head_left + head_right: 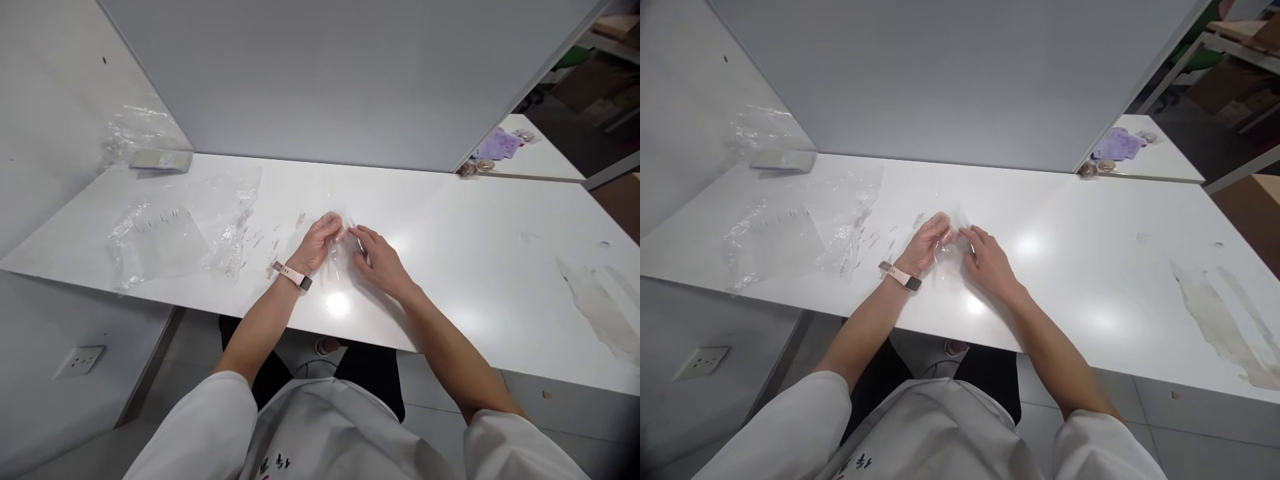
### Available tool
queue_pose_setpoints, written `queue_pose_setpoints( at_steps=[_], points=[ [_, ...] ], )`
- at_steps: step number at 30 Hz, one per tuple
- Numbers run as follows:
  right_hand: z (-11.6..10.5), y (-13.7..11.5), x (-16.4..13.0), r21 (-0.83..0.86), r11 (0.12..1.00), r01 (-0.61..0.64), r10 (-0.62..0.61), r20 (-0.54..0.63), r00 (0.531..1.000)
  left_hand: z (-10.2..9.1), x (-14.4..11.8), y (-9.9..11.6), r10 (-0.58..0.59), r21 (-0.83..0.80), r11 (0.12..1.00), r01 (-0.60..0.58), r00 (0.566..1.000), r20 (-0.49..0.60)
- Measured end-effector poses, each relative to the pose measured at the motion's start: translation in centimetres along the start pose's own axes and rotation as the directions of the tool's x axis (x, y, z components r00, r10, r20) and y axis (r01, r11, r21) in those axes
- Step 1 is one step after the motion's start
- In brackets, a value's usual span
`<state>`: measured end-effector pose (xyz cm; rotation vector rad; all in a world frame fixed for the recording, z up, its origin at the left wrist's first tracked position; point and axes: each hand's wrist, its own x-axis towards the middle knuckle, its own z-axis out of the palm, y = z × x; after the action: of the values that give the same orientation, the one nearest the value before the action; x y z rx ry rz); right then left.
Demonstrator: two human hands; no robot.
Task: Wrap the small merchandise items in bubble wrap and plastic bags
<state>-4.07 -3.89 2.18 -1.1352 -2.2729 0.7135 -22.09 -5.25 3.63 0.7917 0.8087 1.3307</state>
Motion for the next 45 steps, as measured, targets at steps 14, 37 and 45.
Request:
queue_pose_setpoints(
  at_steps=[14,37,45],
  points=[
    [-2.8,4.8,0.9,-0.071,0.975,-0.209,0.198,-0.136,0.971,-3.7,-0.1,2.2,0.390,0.782,0.585,0.214,0.771,-0.503],
    [-1.5,2.7,0.7,-0.391,0.920,-0.041,0.091,0.111,0.990,-0.2,0.5,-4.8,-0.017,0.980,-0.065,-0.188,0.982,0.187],
    [-6.1,7.3,0.3,-0.261,0.889,-0.377,0.353,-0.137,0.926,-0.6,0.5,-4.3,-0.041,0.981,-0.095,-0.172,0.985,0.168]
  ],
)
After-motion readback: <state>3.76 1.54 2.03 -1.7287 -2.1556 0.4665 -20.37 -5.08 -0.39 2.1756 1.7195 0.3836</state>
